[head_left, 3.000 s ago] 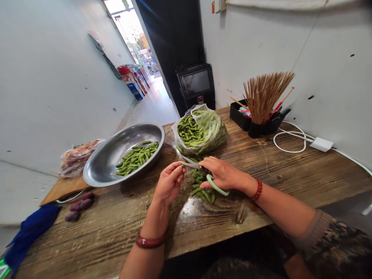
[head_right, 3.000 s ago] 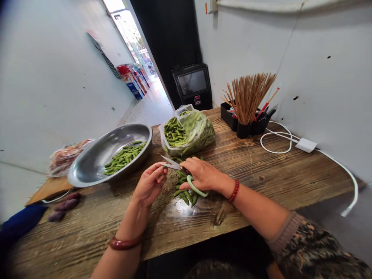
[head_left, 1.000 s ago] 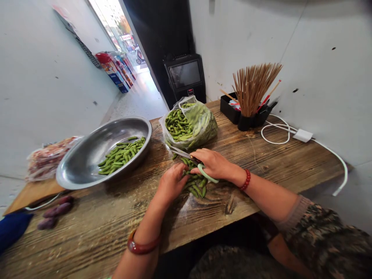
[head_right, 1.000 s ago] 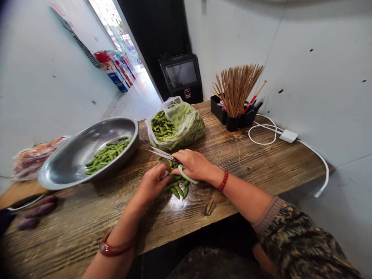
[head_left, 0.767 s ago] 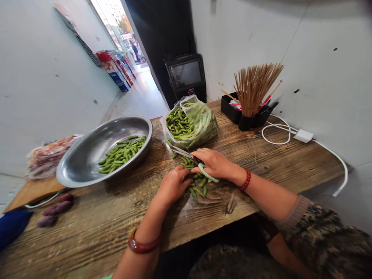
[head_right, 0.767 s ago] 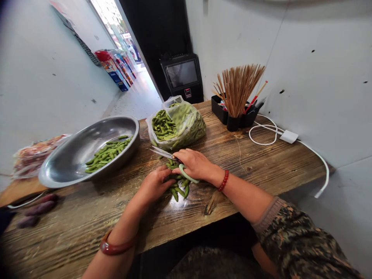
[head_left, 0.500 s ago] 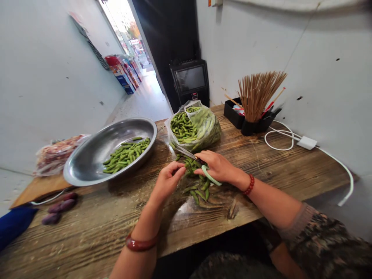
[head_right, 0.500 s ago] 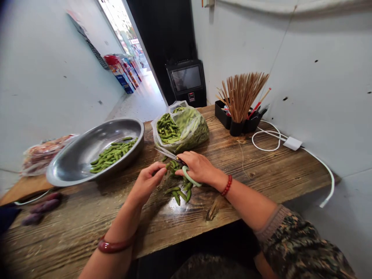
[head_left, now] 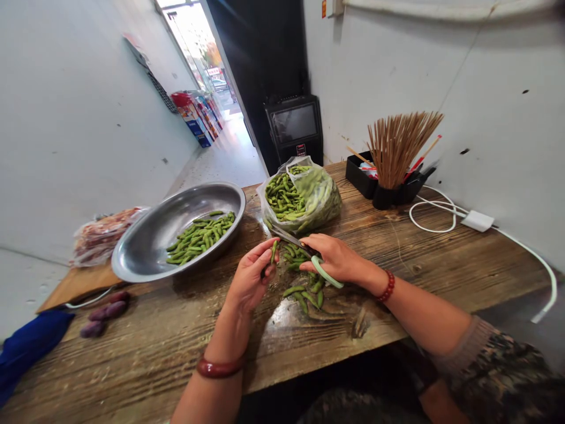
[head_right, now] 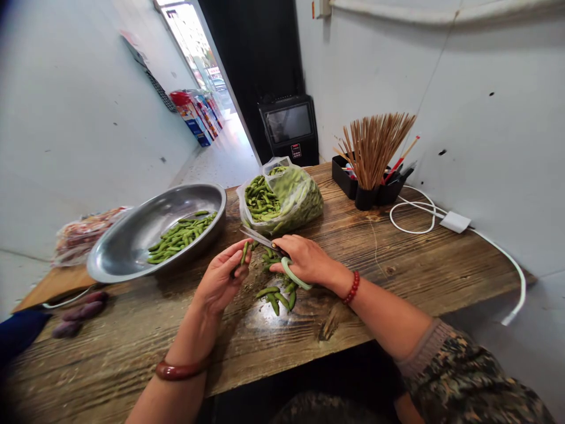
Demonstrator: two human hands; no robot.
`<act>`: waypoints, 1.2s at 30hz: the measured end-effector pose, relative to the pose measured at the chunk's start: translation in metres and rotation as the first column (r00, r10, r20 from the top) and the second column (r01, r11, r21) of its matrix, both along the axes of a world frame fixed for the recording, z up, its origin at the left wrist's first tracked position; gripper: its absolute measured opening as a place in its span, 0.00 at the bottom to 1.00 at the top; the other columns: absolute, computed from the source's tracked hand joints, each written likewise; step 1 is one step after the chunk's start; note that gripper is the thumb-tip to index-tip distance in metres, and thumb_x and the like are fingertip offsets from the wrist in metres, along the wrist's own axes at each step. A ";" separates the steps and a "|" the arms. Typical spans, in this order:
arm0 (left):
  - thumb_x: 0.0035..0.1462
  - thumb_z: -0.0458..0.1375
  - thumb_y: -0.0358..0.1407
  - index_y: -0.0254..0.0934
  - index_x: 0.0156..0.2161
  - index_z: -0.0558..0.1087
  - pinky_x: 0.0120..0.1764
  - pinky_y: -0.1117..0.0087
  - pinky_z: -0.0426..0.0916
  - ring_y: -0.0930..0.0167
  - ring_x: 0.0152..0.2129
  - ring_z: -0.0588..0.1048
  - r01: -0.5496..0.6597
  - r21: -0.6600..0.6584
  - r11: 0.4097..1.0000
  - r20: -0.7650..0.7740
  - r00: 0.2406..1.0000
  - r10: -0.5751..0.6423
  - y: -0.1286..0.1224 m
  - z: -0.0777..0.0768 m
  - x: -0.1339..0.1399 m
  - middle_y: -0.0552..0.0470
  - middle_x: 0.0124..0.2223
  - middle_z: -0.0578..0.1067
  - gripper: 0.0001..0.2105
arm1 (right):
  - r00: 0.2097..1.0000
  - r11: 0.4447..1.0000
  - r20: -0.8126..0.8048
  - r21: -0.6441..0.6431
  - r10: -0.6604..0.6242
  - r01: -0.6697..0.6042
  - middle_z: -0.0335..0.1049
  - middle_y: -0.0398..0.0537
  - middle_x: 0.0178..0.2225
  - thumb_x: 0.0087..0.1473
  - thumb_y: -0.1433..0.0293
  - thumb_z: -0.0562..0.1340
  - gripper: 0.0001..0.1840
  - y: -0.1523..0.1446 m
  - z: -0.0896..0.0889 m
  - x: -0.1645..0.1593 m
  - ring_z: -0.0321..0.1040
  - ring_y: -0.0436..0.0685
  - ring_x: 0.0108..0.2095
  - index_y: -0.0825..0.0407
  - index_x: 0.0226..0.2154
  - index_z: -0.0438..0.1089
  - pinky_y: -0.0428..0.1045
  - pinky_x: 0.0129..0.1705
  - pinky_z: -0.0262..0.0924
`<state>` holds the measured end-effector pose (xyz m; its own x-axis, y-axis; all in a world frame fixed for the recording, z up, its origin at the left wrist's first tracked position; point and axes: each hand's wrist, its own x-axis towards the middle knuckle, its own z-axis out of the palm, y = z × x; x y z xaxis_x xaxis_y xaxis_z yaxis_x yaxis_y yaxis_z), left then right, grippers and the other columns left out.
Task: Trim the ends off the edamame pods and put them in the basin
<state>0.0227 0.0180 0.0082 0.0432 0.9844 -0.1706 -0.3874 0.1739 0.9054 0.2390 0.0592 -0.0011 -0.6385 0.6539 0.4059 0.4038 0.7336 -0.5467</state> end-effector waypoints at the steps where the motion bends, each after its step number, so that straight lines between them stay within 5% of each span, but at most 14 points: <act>1: 0.47 0.68 0.34 0.34 0.46 0.76 0.16 0.82 0.48 0.84 0.16 0.59 0.005 -0.001 1.000 0.016 1.000 -0.005 0.000 0.000 0.000 0.54 0.28 0.70 0.19 | 1.000 1.000 0.007 0.006 0.002 -0.002 0.70 0.51 0.38 0.52 0.65 0.67 0.19 -0.001 0.000 0.000 0.66 0.57 0.38 0.55 0.44 0.67 0.50 0.41 0.61; 15: 0.48 0.67 0.34 0.31 0.34 0.73 0.16 0.83 0.49 0.85 0.14 0.60 0.060 0.045 0.997 -0.060 0.997 -0.057 -0.003 0.002 0.004 0.52 0.30 0.73 0.10 | 0.997 0.993 0.070 0.102 0.045 -0.052 0.69 0.51 0.38 0.51 0.63 0.68 0.24 -0.003 -0.007 -0.003 0.64 0.58 0.38 0.54 0.48 0.65 0.51 0.40 0.61; 22: 0.48 0.66 0.36 0.33 0.39 0.74 0.16 0.82 0.46 0.84 0.14 0.59 0.010 0.061 0.998 -0.091 0.996 -0.005 -0.002 -0.001 0.004 0.53 0.29 0.73 0.13 | 0.993 0.989 0.115 0.144 0.030 -0.046 0.67 0.51 0.38 0.51 0.62 0.68 0.26 -0.004 -0.004 -0.003 0.62 0.58 0.38 0.56 0.48 0.65 0.52 0.39 0.61; 36: 0.49 0.65 0.37 0.34 0.35 0.77 0.19 0.77 0.53 0.80 0.15 0.60 0.017 0.189 0.982 -0.411 0.910 0.063 -0.002 -0.010 0.007 0.54 0.26 0.74 0.09 | 0.992 0.989 0.117 0.128 0.055 -0.070 0.67 0.53 0.39 0.51 0.57 0.68 0.29 -0.004 -0.006 -0.003 0.61 0.59 0.38 0.56 0.49 0.64 0.53 0.40 0.60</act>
